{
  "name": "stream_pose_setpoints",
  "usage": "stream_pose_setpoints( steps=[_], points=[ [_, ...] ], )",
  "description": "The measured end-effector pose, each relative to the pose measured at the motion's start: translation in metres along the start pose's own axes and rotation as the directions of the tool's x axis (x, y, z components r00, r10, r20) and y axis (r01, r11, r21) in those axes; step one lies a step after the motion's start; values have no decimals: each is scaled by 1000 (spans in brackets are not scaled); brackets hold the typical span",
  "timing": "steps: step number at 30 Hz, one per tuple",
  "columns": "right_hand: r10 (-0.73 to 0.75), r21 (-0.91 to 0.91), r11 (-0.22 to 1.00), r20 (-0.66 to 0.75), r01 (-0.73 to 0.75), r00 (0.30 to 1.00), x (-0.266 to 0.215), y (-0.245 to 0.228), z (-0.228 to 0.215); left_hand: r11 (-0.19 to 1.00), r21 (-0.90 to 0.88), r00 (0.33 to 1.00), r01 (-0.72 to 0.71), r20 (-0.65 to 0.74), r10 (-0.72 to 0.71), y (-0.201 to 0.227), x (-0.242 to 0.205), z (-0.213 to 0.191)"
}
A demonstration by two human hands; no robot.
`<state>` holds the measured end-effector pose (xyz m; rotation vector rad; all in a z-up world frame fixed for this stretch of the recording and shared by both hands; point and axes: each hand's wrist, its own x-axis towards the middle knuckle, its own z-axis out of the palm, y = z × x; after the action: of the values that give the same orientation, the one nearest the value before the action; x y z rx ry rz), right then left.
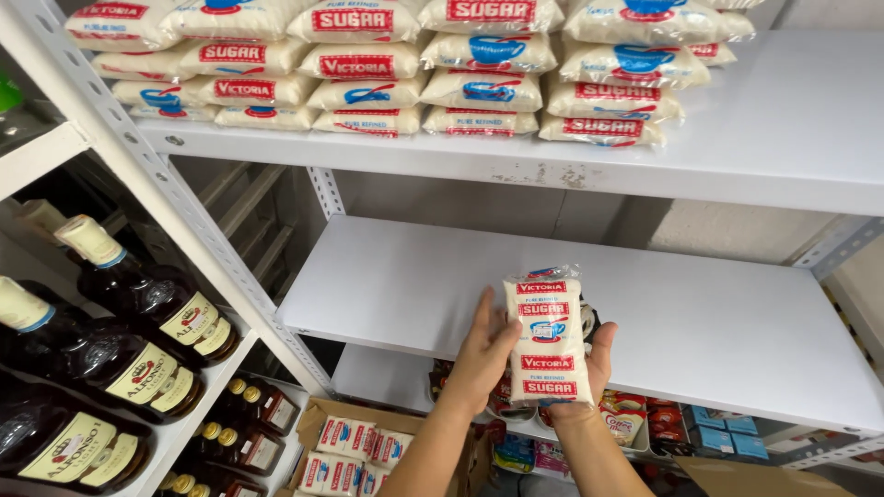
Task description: The person repeatedly takes packages of sugar from a cardboard box on the floor, wipes each package with a cloth, and places them onto a white metal shelf. The person stacks the packages in neat rows on the shelf.
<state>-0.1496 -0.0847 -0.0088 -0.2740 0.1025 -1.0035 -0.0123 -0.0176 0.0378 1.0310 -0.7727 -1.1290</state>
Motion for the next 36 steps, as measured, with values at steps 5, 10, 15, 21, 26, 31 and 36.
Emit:
stream_pose_setpoints(
  steps=[5,10,15,21,26,31,36],
  points=[
    [-13,-228,973,16,16,1000,-8,-19,15,972,12,960,235,156,-234,21,-11,6],
    [-57,-730,682,-17,27,998,-23,-51,58,967,44,952,250,174,-254,23,-9,7],
    [-67,-963,259,-87,-67,994,-31,-82,82,954,65,942,294,150,-300,30,-3,24],
    [-145,-970,238,-82,-46,986,-57,-115,122,974,134,949,183,235,-211,43,-11,62],
    [-193,-969,242,5,52,981,-81,-163,187,994,96,885,58,456,-96,102,-17,97],
    [-287,-980,169,55,107,956,-69,-237,255,997,73,814,-22,581,-24,175,-19,126],
    [-379,-987,82,98,139,920,-20,-275,333,989,80,828,-127,557,61,200,-12,133]
  ],
)
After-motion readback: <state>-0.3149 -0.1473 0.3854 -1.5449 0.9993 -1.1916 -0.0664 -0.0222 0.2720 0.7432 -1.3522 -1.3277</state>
